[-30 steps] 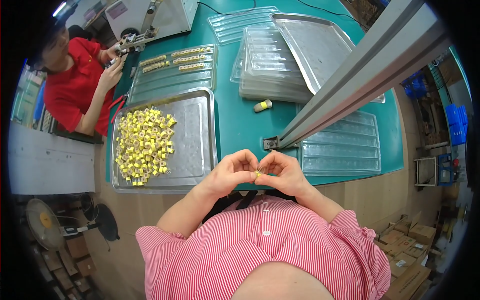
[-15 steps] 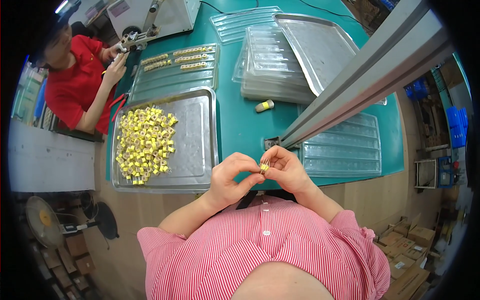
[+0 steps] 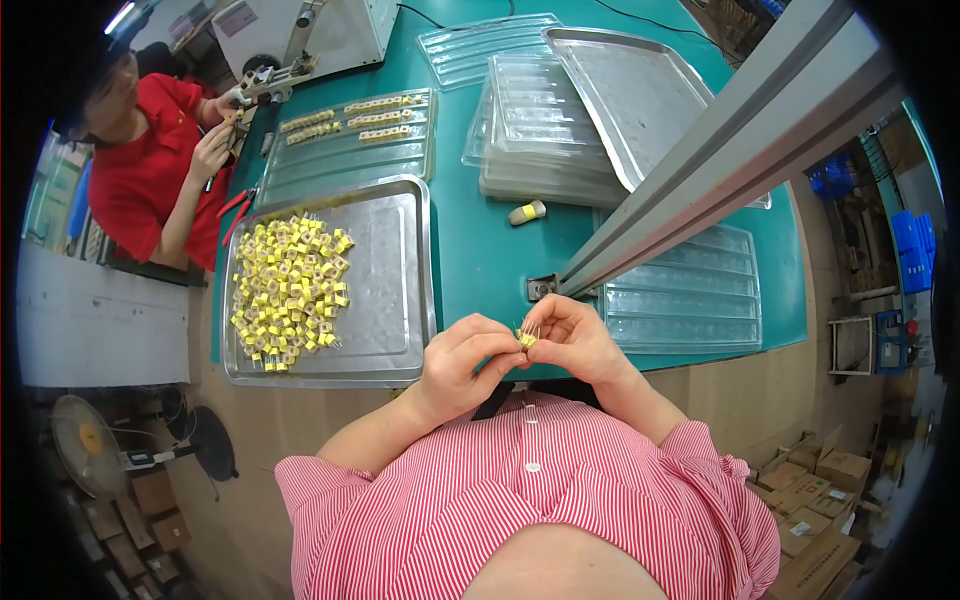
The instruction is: The person assembles small yellow plastic components onto electronic parts by hand at a factory workstation.
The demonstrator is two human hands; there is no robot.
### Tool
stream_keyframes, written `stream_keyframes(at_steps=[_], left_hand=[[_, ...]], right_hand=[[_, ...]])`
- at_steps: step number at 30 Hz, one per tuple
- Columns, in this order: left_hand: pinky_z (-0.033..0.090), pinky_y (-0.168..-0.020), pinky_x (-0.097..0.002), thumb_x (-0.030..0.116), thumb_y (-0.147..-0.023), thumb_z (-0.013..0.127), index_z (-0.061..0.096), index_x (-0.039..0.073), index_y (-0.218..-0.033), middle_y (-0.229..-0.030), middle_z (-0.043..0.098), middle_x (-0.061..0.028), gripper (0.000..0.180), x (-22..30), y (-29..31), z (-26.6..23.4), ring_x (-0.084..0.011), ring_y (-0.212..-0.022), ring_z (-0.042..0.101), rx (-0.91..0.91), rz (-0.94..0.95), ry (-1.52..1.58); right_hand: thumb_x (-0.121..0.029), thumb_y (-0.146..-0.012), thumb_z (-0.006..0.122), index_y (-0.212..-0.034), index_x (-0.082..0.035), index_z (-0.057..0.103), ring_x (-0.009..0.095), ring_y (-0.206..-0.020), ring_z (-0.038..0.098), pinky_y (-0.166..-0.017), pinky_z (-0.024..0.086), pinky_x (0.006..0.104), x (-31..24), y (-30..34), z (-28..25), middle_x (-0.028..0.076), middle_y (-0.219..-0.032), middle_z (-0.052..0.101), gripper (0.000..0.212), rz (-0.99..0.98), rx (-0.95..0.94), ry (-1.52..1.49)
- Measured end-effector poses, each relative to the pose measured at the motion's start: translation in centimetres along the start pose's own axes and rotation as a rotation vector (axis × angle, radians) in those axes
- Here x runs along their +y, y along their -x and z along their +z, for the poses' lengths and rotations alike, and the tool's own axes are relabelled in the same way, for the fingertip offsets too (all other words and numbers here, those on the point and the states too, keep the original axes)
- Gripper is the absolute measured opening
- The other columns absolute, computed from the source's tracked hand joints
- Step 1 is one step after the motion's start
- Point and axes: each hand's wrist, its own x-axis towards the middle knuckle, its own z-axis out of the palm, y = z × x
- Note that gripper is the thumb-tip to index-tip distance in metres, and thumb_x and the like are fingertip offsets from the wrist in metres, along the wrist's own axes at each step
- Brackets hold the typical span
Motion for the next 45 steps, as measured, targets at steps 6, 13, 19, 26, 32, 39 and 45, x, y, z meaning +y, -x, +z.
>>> stream_keyframes(at_steps=[6,13,19,26,32,39,45], left_hand=[[0.044,-0.050,-0.0254,-0.002,-0.064,0.064,0.053,0.001,-0.076,-0.069,0.056,-0.0099,0.016,0.3,0.1,0.1,-0.0194,-0.058,0.054,0.011,-0.010,-0.032],[0.045,-0.051,-0.0248,-0.002,-0.064,0.064,0.054,0.000,-0.078,-0.070,0.056,-0.0103,0.017,0.4,0.3,0.3,-0.0191,-0.059,0.055,0.041,-0.010,-0.071],[0.045,-0.051,-0.0253,-0.002,-0.064,0.064,0.055,0.000,-0.076,-0.069,0.056,-0.0103,0.015,0.2,0.3,0.3,-0.0195,-0.059,0.055,0.038,0.003,-0.082],[0.045,-0.051,-0.0266,-0.002,-0.063,0.064,0.056,0.000,-0.075,-0.068,0.057,-0.0096,0.015,-0.2,0.1,0.0,-0.0208,-0.060,0.056,-0.009,0.017,-0.054],[0.044,-0.055,-0.0267,0.002,-0.064,0.064,0.057,0.003,-0.073,-0.069,0.059,-0.0072,0.011,-0.2,-0.5,-0.7,-0.0193,-0.062,0.056,-0.154,-0.145,0.068],[0.045,-0.056,-0.0270,-0.002,-0.061,0.065,0.054,0.002,-0.076,-0.071,0.057,-0.0086,0.019,0.3,-0.7,-0.8,-0.0201,-0.063,0.056,-0.090,-0.189,0.115],[0.044,-0.050,-0.0303,-0.003,-0.060,0.064,0.052,0.001,-0.077,-0.069,0.055,-0.0095,0.021,-0.4,-0.6,-1.1,-0.0230,-0.059,0.054,-0.055,0.084,-0.185]], right_hand=[[0.002,-0.068,0.062,-0.085,0.001,0.049,0.010,-0.072,0.055,-0.066,0.047,0.0216,-0.1,0.1,-0.2,0.006,-0.078,0.055,0.021,0.007,-0.016,-0.021],[0.001,-0.069,0.062,-0.086,0.001,0.049,0.009,-0.072,0.054,-0.065,0.047,0.0212,-0.1,0.0,-0.1,0.005,-0.078,0.054,0.021,-0.018,-0.016,-0.028],[0.002,-0.069,0.062,-0.085,0.001,0.050,0.009,-0.072,0.054,-0.065,0.047,0.0210,0.0,0.0,-0.2,0.005,-0.078,0.053,0.020,-0.022,-0.014,-0.020],[0.003,-0.068,0.062,-0.085,0.001,0.050,0.010,-0.072,0.055,-0.066,0.047,0.0212,0.1,0.1,-0.7,0.005,-0.078,0.053,0.021,-0.022,-0.025,0.032],[0.004,-0.068,0.062,-0.085,0.002,0.050,0.010,-0.073,0.055,-0.066,0.047,0.0213,-0.1,0.1,-0.9,0.006,-0.078,0.054,0.021,-0.005,-0.061,0.053],[0.000,-0.070,0.061,-0.086,0.001,0.049,0.013,-0.066,0.057,-0.061,0.047,0.0227,-0.2,-0.2,-0.4,0.006,-0.075,0.055,0.020,0.029,-0.013,0.016],[-0.002,-0.074,0.057,-0.090,0.001,0.049,0.014,-0.065,0.057,-0.059,0.047,0.0236,0.3,-0.8,0.3,0.007,-0.075,0.056,0.018,0.086,0.022,0.063]])
